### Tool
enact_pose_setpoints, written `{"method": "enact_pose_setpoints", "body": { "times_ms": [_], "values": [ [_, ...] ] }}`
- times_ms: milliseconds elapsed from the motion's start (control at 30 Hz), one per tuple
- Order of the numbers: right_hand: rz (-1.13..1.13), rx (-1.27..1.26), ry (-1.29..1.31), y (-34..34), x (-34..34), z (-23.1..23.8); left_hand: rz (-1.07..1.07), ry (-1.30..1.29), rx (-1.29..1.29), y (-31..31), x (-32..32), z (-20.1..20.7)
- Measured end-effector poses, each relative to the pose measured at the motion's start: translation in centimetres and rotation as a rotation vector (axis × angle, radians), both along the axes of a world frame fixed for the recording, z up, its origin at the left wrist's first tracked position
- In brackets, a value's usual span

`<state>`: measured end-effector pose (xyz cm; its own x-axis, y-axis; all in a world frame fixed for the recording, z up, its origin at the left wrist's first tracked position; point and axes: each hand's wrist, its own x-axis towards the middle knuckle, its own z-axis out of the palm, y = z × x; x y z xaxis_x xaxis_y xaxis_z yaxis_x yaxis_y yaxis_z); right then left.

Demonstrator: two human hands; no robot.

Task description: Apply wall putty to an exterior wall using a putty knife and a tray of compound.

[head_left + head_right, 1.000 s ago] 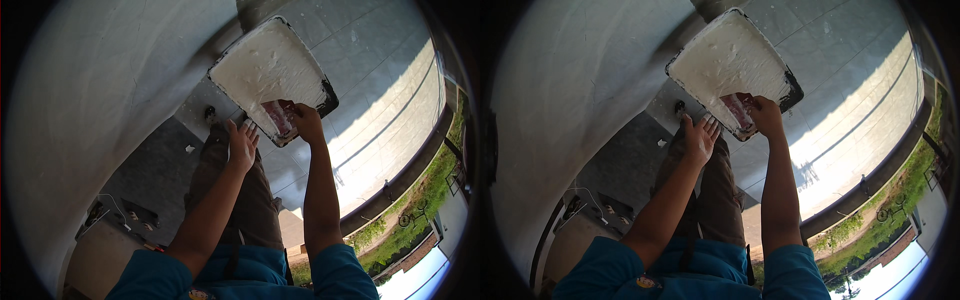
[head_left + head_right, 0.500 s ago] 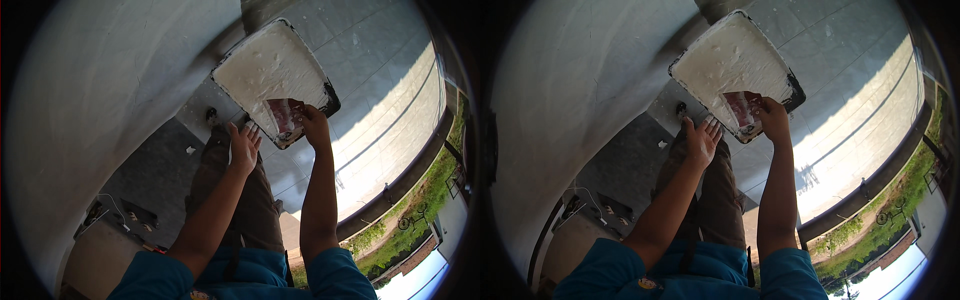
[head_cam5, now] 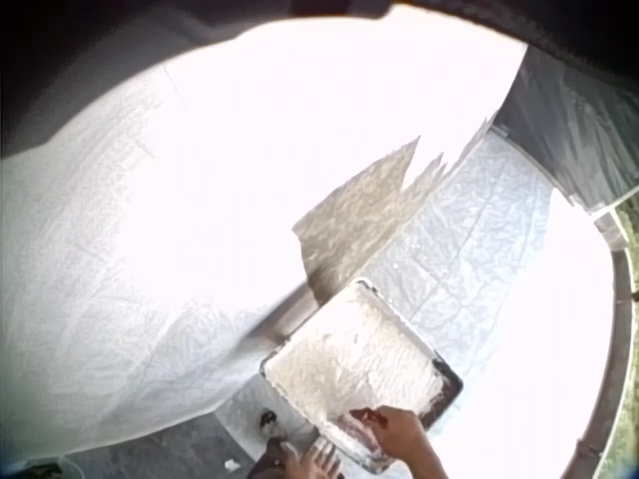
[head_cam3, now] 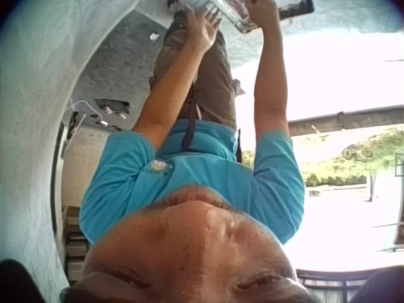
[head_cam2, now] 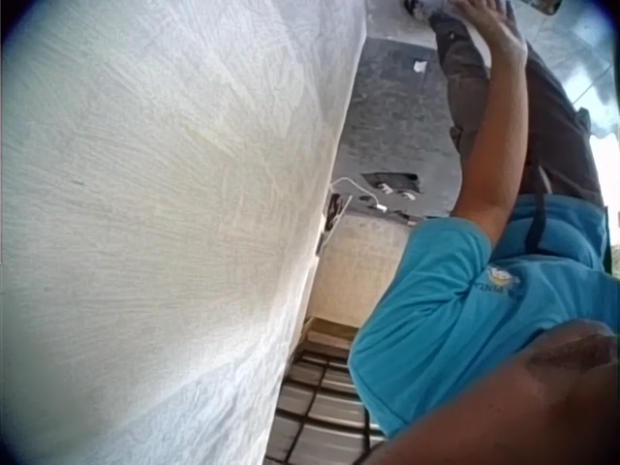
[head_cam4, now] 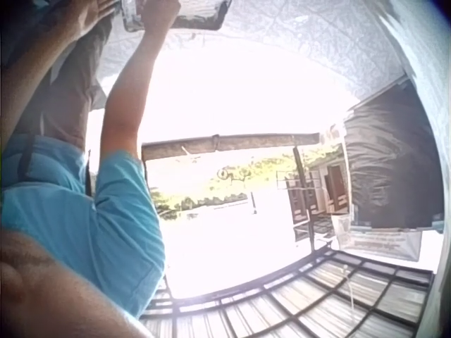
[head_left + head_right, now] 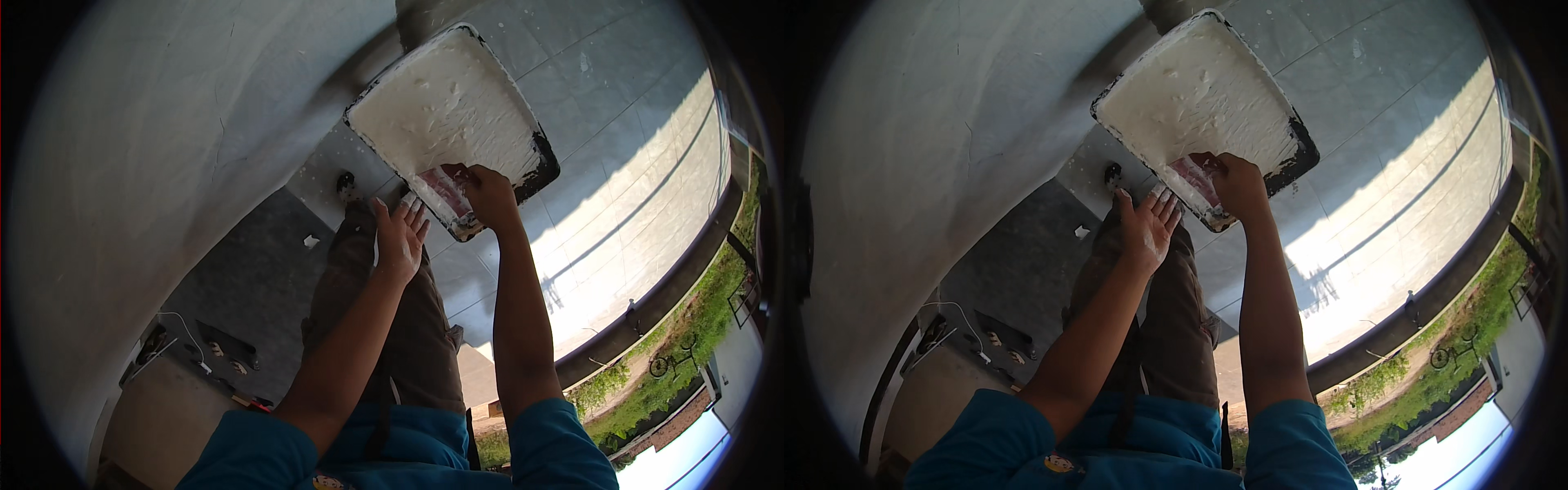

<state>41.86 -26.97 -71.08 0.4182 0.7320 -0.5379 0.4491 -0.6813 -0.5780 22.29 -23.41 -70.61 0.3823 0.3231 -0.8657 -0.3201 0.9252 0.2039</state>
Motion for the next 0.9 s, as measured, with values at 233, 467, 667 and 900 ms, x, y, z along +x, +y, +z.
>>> {"method": "enact_pose_setpoints", "body": {
  "times_ms": [233, 467, 667, 900],
  "values": [
    [-0.069, -0.016, 0.198, -1.1, 0.1, -0.4, 0.022, 0.022, -0.001, 0.0, 0.0, 0.1],
    [-0.071, 0.028, 0.226, -0.1, 0.5, -2.1, -0.020, 0.016, 0.028, -0.3, 0.0, -0.2],
    [-0.130, 0.033, 0.367, 1.1, 1.1, -1.1, -0.030, 0.018, 0.021, 0.3, -0.4, -0.3],
    [-0.471, 0.157, 0.729, -1.1, 2.6, 0.0, -0.031, 0.037, 0.004, 0.5, -0.2, 0.0]
  ]
}}
